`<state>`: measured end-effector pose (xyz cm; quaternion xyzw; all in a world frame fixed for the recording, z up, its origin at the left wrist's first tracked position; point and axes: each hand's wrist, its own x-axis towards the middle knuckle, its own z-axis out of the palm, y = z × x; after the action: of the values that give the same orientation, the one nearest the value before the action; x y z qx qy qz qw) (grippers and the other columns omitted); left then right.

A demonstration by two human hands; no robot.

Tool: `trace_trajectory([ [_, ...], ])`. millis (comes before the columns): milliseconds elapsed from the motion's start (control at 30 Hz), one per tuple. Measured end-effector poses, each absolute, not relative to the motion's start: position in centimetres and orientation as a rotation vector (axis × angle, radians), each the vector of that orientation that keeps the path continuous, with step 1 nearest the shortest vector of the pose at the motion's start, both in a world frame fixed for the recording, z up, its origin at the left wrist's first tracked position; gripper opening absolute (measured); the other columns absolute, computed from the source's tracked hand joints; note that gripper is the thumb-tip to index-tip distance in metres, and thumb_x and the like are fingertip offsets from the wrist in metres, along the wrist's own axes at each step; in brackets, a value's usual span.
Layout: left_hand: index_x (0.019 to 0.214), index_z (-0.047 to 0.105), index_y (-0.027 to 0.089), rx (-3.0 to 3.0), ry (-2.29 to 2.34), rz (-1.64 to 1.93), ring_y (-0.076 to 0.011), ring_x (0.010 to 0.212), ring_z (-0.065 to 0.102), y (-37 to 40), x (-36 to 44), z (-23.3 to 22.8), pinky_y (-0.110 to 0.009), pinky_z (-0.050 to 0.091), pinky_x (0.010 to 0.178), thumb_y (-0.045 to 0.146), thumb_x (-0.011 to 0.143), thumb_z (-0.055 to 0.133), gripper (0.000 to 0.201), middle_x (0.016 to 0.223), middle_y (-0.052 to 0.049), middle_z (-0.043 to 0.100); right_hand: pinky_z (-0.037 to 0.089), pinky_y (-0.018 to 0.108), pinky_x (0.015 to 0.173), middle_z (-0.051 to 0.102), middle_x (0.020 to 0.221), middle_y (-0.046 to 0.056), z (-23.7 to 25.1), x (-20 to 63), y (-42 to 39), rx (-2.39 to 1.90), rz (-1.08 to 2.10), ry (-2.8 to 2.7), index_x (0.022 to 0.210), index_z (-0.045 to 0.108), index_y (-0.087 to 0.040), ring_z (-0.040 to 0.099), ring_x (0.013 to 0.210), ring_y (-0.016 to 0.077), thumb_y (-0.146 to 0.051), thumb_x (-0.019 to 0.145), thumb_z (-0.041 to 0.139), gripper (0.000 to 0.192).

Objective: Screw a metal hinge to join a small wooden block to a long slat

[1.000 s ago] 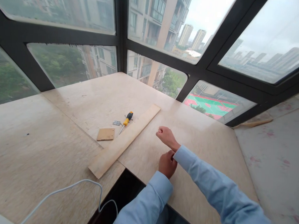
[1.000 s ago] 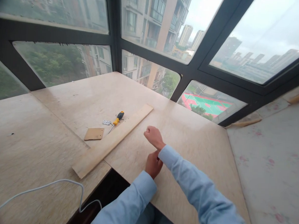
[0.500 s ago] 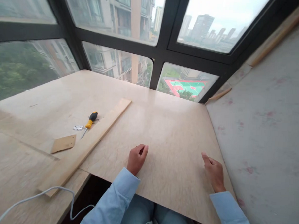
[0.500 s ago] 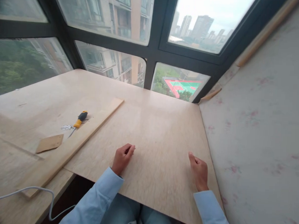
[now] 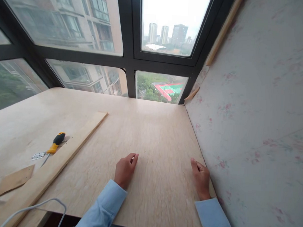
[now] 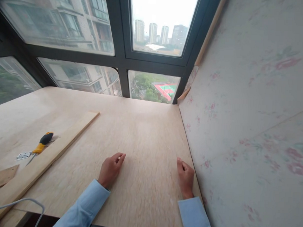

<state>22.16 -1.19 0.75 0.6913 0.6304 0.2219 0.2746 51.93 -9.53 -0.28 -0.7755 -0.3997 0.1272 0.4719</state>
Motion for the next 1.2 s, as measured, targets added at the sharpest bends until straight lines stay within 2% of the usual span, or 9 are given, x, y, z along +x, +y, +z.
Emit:
trace_trajectory([
  [100,0.088,0.071,0.022,2.051,1.727,0.438,-0.0213,0.070,0.068,-1.6,23.3,0.6,-0.025,0.032,0.057,0.039,0.095,0.044,0.033,0.072,-0.006,0.073,0.022,0.027,0.050,0.021,0.059,-0.004,-0.2,51.9,-9.5,-1.889,0.323,-1.008,0.058,0.024,-0.025,0.024,0.055,0.0114,-0.052,0.085,0.047,0.044],
  [233,0.085,0.073,0.022,2.097,1.742,0.430,-0.0202,0.068,0.068,-2.0,23.3,0.2,-0.025,0.031,0.057,0.039,0.095,0.044,0.035,0.071,-0.006,0.072,0.022,0.027,0.049,0.020,0.060,-0.004,-0.4,52.1,-9.6,-1.873,0.348,-1.010,0.058,0.024,-0.025,0.024,0.055,0.0113,-0.052,0.085,0.047,0.044],
  [467,0.080,0.072,0.019,1.968,1.658,0.670,-0.0167,0.060,0.062,-2.2,22.6,-0.4,-0.025,0.031,0.057,0.041,0.094,0.044,0.038,0.065,-0.005,0.069,0.024,0.026,0.051,0.022,0.060,-0.004,-0.7,52.2,-9.7,-1.909,0.379,-1.034,0.059,0.026,-0.025,0.027,0.056,0.0118,-0.053,0.083,0.048,0.043],
  [700,0.072,0.069,0.016,1.883,1.432,0.851,-0.0121,0.055,0.054,-2.9,21.3,-0.9,-0.024,0.032,0.054,0.039,0.091,0.047,0.037,0.060,-0.003,0.063,0.028,0.026,0.050,0.025,0.057,-0.003,0.9,51.5,-10.0,-2.105,0.259,-1.106,0.056,0.027,-0.024,0.032,0.053,0.0128,-0.053,0.081,0.047,0.044],
  [833,0.070,0.065,0.015,1.555,1.356,1.049,-0.0101,0.045,0.049,-3.2,18.9,0.7,-0.021,0.034,0.047,0.044,0.088,0.051,0.037,0.050,0.001,0.054,0.031,0.027,0.049,0.029,0.052,-0.002,1.0,51.8,-10.1,-2.141,0.234,-1.125,0.053,0.030,-0.023,0.037,0.051,0.0145,-0.053,0.081,0.048,0.044],
  [967,0.079,0.065,0.016,1.239,1.540,1.352,-0.0095,0.038,0.042,-2.6,14.4,3.7,-0.021,0.033,0.041,0.053,0.084,0.053,0.040,0.046,0.004,0.049,0.032,0.028,0.050,0.032,0.051,-0.001,0.9,52.2,-10.2,-2.148,0.243,-1.117,0.051,0.034,-0.023,0.039,0.050,0.0156,-0.054,0.081,0.048,0.045],
  [1067,0.080,0.065,0.017,1.281,1.834,1.409,-0.0125,0.046,0.051,-0.8,10.1,5.4,-0.023,0.040,0.049,0.048,0.087,0.048,0.036,0.050,0.001,0.055,0.032,0.028,0.050,0.030,0.053,0.000,1.3,52.2,-10.3,-2.187,0.287,-1.117,0.051,0.035,-0.022,0.040,0.051,0.0152,-0.053,0.080,0.048,0.044],
  [1133,0.079,0.067,0.018,1.456,2.147,1.219,-0.0164,0.062,0.060,0.7,7.4,5.9,-0.026,0.046,0.062,0.039,0.086,0.052,0.027,0.061,-0.002,0.063,0.032,0.029,0.051,0.034,0.049,0.001,1.6,52.0,-10.3,-2.198,0.331,-1.118,0.051,0.034,-0.022,0.039,0.051,0.0151,-0.052,0.077,0.051,0.043],
  [1200,0.094,0.068,0.019,1.582,2.335,0.971,-0.0210,0.080,0.065,2.2,4.8,6.0,-0.030,0.047,0.073,0.031,0.085,0.052,0.022,0.079,-0.005,0.070,0.033,0.032,0.051,0.042,0.045,0.005,1.8,51.9,-10.2,-2.184,0.363,-1.121,0.051,0.032,-0.022,0.038,0.051,0.0163,-0.051,0.074,0.055,0.043],
])
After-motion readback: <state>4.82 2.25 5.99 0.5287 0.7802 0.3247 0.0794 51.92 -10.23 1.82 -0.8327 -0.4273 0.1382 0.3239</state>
